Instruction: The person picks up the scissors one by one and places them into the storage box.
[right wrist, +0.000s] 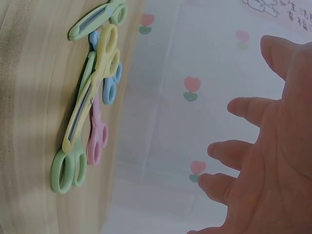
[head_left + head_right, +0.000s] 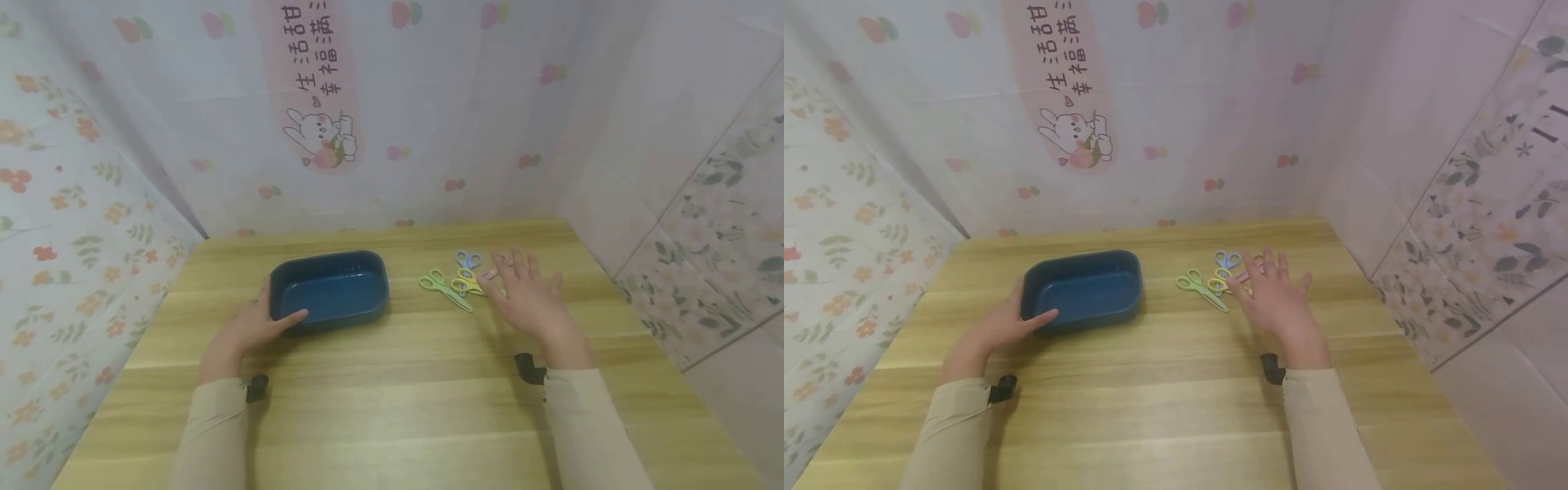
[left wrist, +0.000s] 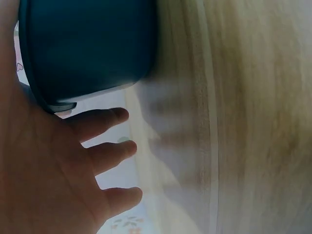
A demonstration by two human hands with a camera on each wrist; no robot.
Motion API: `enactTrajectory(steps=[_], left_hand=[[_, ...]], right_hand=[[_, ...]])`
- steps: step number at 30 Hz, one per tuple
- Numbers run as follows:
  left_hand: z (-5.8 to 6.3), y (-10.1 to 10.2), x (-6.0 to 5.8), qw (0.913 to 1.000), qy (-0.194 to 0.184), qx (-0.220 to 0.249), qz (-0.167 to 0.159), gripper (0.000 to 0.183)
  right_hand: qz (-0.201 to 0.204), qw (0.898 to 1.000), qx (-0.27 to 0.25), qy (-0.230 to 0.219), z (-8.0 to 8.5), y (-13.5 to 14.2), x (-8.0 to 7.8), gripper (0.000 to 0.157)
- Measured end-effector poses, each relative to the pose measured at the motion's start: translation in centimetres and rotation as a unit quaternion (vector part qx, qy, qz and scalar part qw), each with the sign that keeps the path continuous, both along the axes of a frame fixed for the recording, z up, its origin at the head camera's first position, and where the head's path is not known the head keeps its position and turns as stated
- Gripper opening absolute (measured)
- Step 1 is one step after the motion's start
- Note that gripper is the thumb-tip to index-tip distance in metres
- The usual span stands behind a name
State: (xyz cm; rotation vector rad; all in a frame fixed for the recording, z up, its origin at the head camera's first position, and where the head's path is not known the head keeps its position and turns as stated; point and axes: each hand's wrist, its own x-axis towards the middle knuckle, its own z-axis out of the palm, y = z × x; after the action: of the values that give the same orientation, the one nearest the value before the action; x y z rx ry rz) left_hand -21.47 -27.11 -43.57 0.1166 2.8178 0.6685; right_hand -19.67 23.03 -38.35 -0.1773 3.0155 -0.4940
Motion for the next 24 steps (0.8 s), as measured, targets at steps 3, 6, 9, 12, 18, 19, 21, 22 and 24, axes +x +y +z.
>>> enactTrajectory(steps=[3, 6, 9, 12, 18, 19, 21, 22, 24], left_hand=[[-0.1, 0.1, 0.0, 0.9998, -0.019, 0.003, 0.000, 0.135], [-0.1, 0.2, 0.1, 0.9994, -0.033, 0.006, 0.002, 0.137], [0.1, 0.3, 0.2, 0.9991, -0.042, 0.011, 0.002, 0.138], [0.2, 0.4, 0.1, 0.9983, -0.052, 0.024, -0.001, 0.138], [0.6, 1.0, 0.2, 0.9966, -0.075, 0.033, -0.009, 0.140], [0.6, 1.0, 0.2, 0.9964, -0.076, 0.036, -0.010, 0.140], [0.8, 1.2, 0.2, 0.9959, -0.078, 0.046, -0.012, 0.140], [0.8, 1.2, 0.2, 0.9956, -0.078, 0.051, -0.011, 0.140], [0.7, 1.2, 0.1, 0.9952, -0.076, 0.060, -0.013, 0.140]], right_hand=[[0.001, 1.000, 0.002, -0.005, -0.1, 0.1, 0.1, 0.087], [0.001, 1.000, -0.001, -0.009, -0.2, 0.4, 0.1, 0.087], [0.002, 1.000, -0.003, -0.009, -0.2, 0.7, 0.0, 0.088], [0.002, 1.000, -0.002, -0.018, 0.0, 1.1, -0.2, 0.090], [0.007, 0.999, 0.004, -0.038, 0.3, 2.1, -0.8, 0.084], [0.009, 0.999, 0.002, -0.040, 0.4, 2.3, -0.9, 0.083], [0.011, 0.999, 0.000, -0.047, 0.6, 2.7, -1.2, 0.083], [0.013, 0.999, 0.000, -0.047, 0.7, 2.9, -1.3, 0.084], [0.018, 0.999, 0.002, -0.050, 1.0, 3.3, -1.5, 0.084]])
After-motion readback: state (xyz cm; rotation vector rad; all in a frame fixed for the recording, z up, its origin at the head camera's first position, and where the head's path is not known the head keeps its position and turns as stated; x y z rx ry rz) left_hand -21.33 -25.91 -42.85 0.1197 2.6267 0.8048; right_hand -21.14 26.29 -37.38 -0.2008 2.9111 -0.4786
